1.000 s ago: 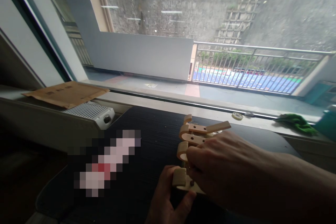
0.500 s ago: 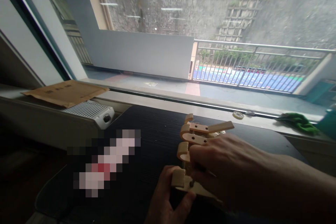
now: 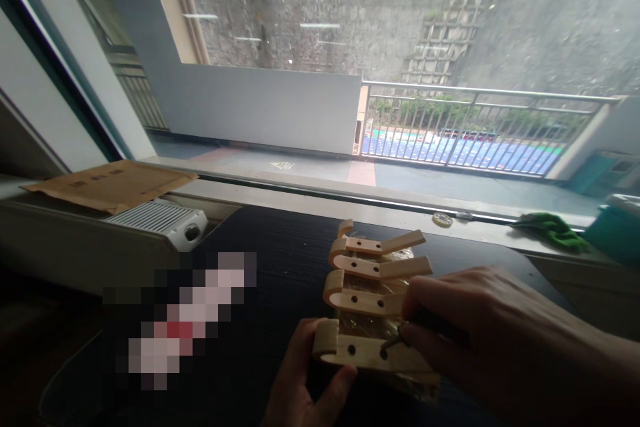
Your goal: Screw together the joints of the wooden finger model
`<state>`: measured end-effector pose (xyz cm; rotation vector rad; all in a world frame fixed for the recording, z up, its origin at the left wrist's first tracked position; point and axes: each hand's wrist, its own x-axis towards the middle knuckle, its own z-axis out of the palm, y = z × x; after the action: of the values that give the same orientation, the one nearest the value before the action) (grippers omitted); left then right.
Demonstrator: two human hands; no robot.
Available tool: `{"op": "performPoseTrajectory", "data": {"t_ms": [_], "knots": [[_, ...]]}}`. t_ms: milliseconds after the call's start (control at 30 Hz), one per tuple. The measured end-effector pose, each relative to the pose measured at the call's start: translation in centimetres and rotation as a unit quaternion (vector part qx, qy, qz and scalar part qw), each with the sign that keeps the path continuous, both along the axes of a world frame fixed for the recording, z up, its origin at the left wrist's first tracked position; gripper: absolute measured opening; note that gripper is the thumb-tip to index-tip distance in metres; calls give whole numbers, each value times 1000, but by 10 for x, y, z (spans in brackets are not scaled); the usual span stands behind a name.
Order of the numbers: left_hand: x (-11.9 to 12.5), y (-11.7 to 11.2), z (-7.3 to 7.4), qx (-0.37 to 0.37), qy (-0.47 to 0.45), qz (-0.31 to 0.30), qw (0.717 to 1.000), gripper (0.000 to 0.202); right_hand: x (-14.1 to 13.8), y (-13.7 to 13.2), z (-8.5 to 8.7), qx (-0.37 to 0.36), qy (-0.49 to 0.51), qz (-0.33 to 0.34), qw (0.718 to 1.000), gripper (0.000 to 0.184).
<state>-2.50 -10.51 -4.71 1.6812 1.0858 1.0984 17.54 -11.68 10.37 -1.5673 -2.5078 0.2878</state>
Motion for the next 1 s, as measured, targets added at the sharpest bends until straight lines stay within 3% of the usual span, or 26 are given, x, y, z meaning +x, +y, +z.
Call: {"op": "performPoseTrajectory", "data": {"t_ms": [200,400,700,1000], "knots": [[4,-1,-5,5,-21,52,998,26,4,3,-8,-15,7,9,1000,16],[6,-3,-7,-5,-23,79,997,30,1,7,-4,-18,-11,23,1000,16],[7,-5,-3,7,-31,39,999,24,-27,13,1,-4,-2,74,997,15],[7,-5,-9,0,-47,9,999,25,-31,20,8,-30,-41,115,992,16]]}}
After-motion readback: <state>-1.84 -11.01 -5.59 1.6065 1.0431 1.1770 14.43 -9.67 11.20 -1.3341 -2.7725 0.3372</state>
